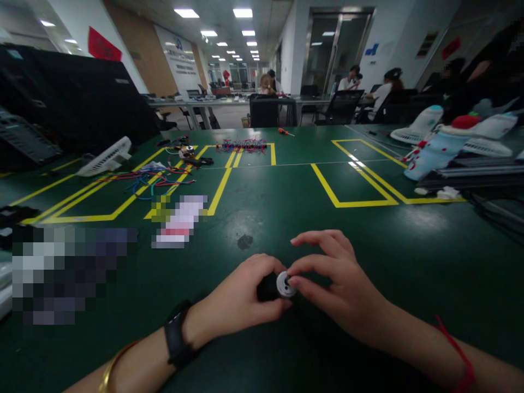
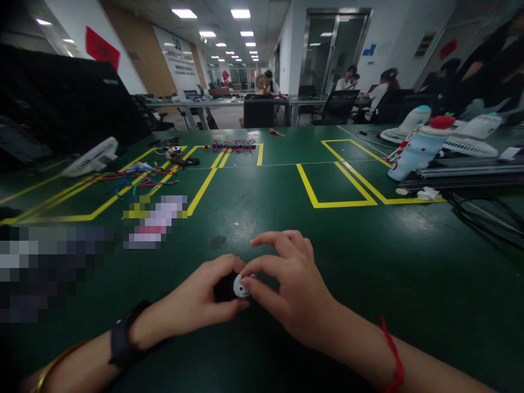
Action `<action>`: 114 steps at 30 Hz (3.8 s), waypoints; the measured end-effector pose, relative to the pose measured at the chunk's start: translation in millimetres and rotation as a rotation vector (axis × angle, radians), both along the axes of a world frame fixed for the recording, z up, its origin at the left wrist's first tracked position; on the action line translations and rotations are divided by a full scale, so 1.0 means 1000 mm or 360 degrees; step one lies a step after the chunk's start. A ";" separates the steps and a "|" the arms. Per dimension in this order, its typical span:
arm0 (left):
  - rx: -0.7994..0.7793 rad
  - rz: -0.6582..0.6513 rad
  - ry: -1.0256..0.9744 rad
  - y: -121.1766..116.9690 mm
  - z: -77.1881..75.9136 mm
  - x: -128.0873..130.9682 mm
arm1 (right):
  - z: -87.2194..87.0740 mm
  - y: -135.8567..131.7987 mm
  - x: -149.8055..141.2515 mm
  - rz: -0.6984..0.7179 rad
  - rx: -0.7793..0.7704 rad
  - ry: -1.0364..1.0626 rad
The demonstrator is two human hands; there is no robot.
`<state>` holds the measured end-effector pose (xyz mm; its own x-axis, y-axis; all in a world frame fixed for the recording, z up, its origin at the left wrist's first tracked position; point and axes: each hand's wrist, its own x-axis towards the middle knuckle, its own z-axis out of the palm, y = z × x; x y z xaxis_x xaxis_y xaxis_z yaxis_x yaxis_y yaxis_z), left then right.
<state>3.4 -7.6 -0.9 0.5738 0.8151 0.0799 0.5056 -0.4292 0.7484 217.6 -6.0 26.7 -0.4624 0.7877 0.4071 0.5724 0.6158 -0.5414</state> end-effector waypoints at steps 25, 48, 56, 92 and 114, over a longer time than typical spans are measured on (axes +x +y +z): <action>-0.0101 -0.0041 -0.0054 0.001 0.002 -0.001 | -0.018 0.023 0.045 0.0352 -0.0753 0.0163; -0.0064 -0.0035 -0.0054 0.000 0.003 -0.002 | -0.018 0.022 0.047 0.0323 -0.0478 -0.0298; -0.0068 -0.0043 -0.0051 0.001 0.002 -0.001 | -0.021 0.009 0.025 0.0232 -0.0358 0.0060; -0.0095 -0.0089 -0.0054 0.002 0.003 -0.003 | -0.028 0.036 0.042 -0.0243 -0.1058 0.0731; -0.0022 -0.0060 0.0048 0.001 -0.001 -0.001 | -0.012 0.006 0.001 0.0262 -0.0065 -0.0012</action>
<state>2.2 -6.2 -1.4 0.6062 0.7937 0.0508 0.5117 -0.4380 0.7391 218.7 -0.3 15.1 -0.5896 0.7169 0.3721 0.4698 0.6791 -0.5639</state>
